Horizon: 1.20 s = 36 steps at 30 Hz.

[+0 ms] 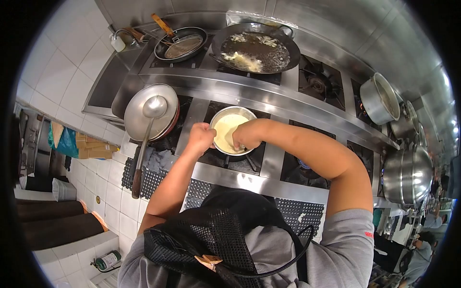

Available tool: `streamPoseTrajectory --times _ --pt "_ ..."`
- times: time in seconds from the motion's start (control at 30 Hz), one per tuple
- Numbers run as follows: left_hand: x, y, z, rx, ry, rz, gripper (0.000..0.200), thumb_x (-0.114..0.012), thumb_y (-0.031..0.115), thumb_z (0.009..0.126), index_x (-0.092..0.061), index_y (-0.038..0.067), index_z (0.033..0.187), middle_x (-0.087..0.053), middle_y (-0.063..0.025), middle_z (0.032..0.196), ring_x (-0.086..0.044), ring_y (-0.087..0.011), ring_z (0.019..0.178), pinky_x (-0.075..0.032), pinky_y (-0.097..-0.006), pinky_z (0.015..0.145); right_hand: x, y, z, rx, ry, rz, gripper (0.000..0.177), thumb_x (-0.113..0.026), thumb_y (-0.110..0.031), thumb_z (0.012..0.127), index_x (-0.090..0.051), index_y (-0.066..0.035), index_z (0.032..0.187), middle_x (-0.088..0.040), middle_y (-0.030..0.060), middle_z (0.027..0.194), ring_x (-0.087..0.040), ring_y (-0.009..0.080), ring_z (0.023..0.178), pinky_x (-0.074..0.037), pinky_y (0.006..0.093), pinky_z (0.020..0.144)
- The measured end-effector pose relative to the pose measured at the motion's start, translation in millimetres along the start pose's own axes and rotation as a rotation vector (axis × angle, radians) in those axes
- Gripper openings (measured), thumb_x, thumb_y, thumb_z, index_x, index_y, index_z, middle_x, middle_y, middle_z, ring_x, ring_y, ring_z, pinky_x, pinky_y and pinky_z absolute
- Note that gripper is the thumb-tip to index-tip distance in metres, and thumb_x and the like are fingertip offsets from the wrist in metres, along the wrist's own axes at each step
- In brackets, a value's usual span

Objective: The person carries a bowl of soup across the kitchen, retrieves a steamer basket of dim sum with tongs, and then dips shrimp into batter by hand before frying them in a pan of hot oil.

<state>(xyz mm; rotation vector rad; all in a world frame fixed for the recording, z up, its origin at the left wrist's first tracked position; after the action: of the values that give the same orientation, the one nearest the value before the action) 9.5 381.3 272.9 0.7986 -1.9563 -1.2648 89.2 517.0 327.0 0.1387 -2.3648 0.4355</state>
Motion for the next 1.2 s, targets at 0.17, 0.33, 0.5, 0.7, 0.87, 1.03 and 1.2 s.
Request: streamPoseTrajectory --times 0.17,0.33,0.5,0.7,0.87,1.03,1.2 --pt "-4.9 5.2 -5.3 0.015 -0.027 -0.010 0.014 -0.056 0.002 0.077 -0.055 0.000 0.064 -0.055 -0.0065 0.060 -0.056 -0.0158 0.049 -0.050 -0.0310 0.044 -9.2 2.2 7.3 0.060 -0.210 -0.068 0.052 -0.055 -0.001 0.074 -0.065 -0.017 0.122 -0.069 0.0145 0.106 -0.063 0.0330 0.099 -0.050 0.0390 0.083" --pt "-7.7 3.5 -3.8 0.032 -0.043 -0.058 0.010 -0.056 0.002 0.077 -0.059 -0.003 0.068 -0.058 -0.0087 0.063 -0.058 -0.0168 0.051 -0.051 -0.0317 0.045 -3.1 -0.6 2.7 0.095 -0.142 -0.143 0.044 -0.057 -0.003 0.076 -0.068 -0.017 0.115 -0.070 0.0136 0.102 -0.065 0.0328 0.096 -0.051 0.0416 0.080" --pt "-6.1 -0.6 2.4 0.026 -0.035 -0.035 0.010 -0.056 0.001 0.076 -0.061 -0.005 0.071 -0.060 -0.0096 0.064 -0.059 -0.0174 0.051 -0.051 -0.0317 0.045 -5.3 1.1 5.2 0.101 0.017 -0.277 0.028 -0.059 -0.007 0.077 -0.071 -0.014 0.101 -0.071 0.0108 0.092 -0.067 0.0320 0.090 -0.053 0.0449 0.073" --pt "-3.3 0.5 3.7 0.017 -0.032 -0.059 0.009 -0.057 0.001 0.076 -0.061 -0.005 0.071 -0.060 -0.0085 0.064 -0.058 -0.0164 0.052 -0.051 -0.0308 0.044 -8.4 1.6 13.9 0.173 0.198 -0.466 0.015 -0.062 -0.011 0.076 -0.069 -0.007 0.088 -0.069 0.0124 0.085 -0.068 0.0317 0.083 -0.055 0.0425 0.070" --pt "-1.7 3.1 4.9 0.021 -0.015 -0.066 0.013 -0.055 0.001 0.077 -0.059 -0.004 0.067 -0.059 -0.0101 0.061 -0.059 -0.0180 0.050 -0.051 -0.0327 0.043 7.9 -1.0 9.0 0.159 0.476 -0.424 0.014 -0.058 -0.014 0.080 -0.067 -0.006 0.085 -0.069 0.0146 0.082 -0.069 0.0329 0.081 -0.055 0.0436 0.067" --pt "-1.9 13.1 4.4 -0.006 -0.043 -0.050 0.012 -0.055 0.001 0.078 -0.060 -0.005 0.069 -0.061 -0.0110 0.063 -0.060 -0.0184 0.051 -0.051 -0.0327 0.043 10.9 22.8 13.0 0.180 0.575 -0.396 0.014 -0.060 -0.013 0.078 -0.067 -0.008 0.089 -0.067 0.0134 0.079 -0.068 0.0335 0.081 -0.054 0.0449 0.066" --pt "1.0 21.6 11.5 -0.015 -0.050 -0.032 0.012 -0.055 0.002 0.077 -0.061 -0.006 0.071 -0.062 -0.0120 0.065 -0.062 -0.0183 0.053 -0.052 -0.0322 0.045 59.5 11.5 -42.8 0.154 0.726 -0.253 0.011 -0.062 -0.012 0.079 -0.064 -0.008 0.089 -0.063 0.0096 0.087 -0.065 0.0307 0.087 -0.053 0.0424 0.072"
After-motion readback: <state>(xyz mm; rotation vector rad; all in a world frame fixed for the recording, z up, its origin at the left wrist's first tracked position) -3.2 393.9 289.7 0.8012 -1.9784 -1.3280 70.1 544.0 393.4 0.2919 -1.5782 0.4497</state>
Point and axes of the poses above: each hand's wrist, its own z-axis towards the middle knuckle, its own x-axis out of the back of the hand, y = z × x, the point moved 4 cm from there along z, towards the middle knuckle
